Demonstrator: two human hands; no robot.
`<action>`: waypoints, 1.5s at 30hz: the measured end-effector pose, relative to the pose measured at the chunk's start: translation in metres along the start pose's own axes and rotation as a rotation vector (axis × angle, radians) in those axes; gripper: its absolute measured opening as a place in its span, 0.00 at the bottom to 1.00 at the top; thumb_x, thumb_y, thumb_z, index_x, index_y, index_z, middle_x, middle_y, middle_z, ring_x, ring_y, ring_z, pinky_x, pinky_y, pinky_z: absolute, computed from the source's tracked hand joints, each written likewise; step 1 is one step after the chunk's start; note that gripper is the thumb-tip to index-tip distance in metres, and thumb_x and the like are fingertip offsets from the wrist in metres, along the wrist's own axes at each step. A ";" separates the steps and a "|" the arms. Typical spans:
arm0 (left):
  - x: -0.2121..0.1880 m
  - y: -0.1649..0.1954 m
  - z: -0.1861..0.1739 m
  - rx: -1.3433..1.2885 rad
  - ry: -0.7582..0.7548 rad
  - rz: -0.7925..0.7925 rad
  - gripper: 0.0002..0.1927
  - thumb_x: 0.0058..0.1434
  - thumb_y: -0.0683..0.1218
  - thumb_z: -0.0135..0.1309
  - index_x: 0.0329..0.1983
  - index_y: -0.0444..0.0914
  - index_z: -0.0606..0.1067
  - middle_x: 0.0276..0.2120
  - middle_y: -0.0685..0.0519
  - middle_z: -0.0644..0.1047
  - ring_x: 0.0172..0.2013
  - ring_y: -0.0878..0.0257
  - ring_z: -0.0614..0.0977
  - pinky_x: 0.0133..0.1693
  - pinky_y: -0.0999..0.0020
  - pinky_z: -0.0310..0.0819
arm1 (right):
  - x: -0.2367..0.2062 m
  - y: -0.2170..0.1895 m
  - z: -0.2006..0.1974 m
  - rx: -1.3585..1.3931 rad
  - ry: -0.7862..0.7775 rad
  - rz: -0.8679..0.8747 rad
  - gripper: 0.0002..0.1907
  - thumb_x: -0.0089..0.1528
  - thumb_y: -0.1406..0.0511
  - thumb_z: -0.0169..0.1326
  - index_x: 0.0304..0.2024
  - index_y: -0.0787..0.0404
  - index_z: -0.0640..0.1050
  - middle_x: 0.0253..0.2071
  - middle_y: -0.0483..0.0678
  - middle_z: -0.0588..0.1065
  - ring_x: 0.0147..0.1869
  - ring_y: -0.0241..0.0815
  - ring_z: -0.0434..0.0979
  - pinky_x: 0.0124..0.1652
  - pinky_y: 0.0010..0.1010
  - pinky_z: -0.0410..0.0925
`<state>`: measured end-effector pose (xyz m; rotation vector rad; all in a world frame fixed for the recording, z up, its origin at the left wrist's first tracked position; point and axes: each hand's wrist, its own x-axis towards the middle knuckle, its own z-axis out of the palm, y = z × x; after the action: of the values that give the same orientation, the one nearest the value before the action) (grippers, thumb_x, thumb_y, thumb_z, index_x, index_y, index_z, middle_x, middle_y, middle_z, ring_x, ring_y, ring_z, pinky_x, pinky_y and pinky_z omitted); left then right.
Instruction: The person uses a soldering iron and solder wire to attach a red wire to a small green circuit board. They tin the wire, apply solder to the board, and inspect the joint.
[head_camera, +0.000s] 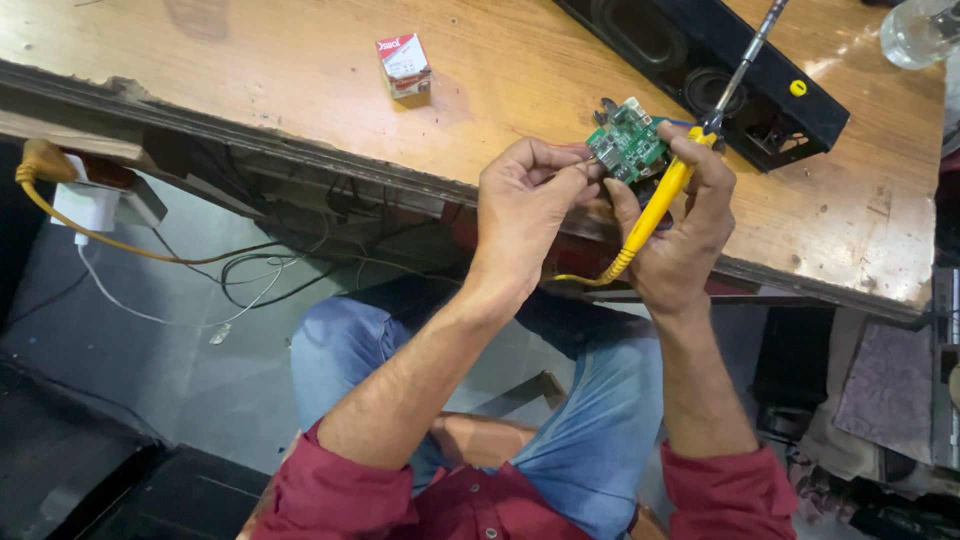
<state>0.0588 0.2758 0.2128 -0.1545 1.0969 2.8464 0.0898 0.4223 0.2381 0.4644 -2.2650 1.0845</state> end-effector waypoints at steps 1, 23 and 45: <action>0.000 0.001 0.000 0.002 0.006 -0.014 0.02 0.65 0.32 0.54 0.40 0.28 0.74 0.43 0.41 0.80 0.41 0.62 0.83 0.45 0.69 0.82 | 0.000 0.000 0.000 0.020 -0.008 0.005 0.32 0.66 0.76 0.70 0.64 0.60 0.65 0.64 0.56 0.71 0.70 0.47 0.74 0.69 0.34 0.69; 0.002 -0.005 0.004 -0.086 0.017 0.040 0.03 0.63 0.30 0.55 0.37 0.27 0.73 0.47 0.37 0.79 0.40 0.63 0.83 0.47 0.70 0.82 | -0.005 0.000 -0.002 0.117 -0.045 0.017 0.31 0.69 0.76 0.66 0.66 0.58 0.62 0.69 0.56 0.67 0.76 0.46 0.69 0.74 0.34 0.65; 0.013 0.008 0.007 -0.033 0.002 0.019 0.04 0.63 0.31 0.55 0.36 0.29 0.72 0.41 0.43 0.79 0.39 0.63 0.83 0.45 0.69 0.84 | -0.013 0.009 0.004 0.064 0.071 0.036 0.24 0.71 0.78 0.62 0.64 0.61 0.68 0.64 0.56 0.72 0.69 0.45 0.75 0.66 0.33 0.71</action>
<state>0.0441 0.2750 0.2218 -0.1499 1.0579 2.8831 0.0936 0.4255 0.2230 0.4060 -2.1899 1.1755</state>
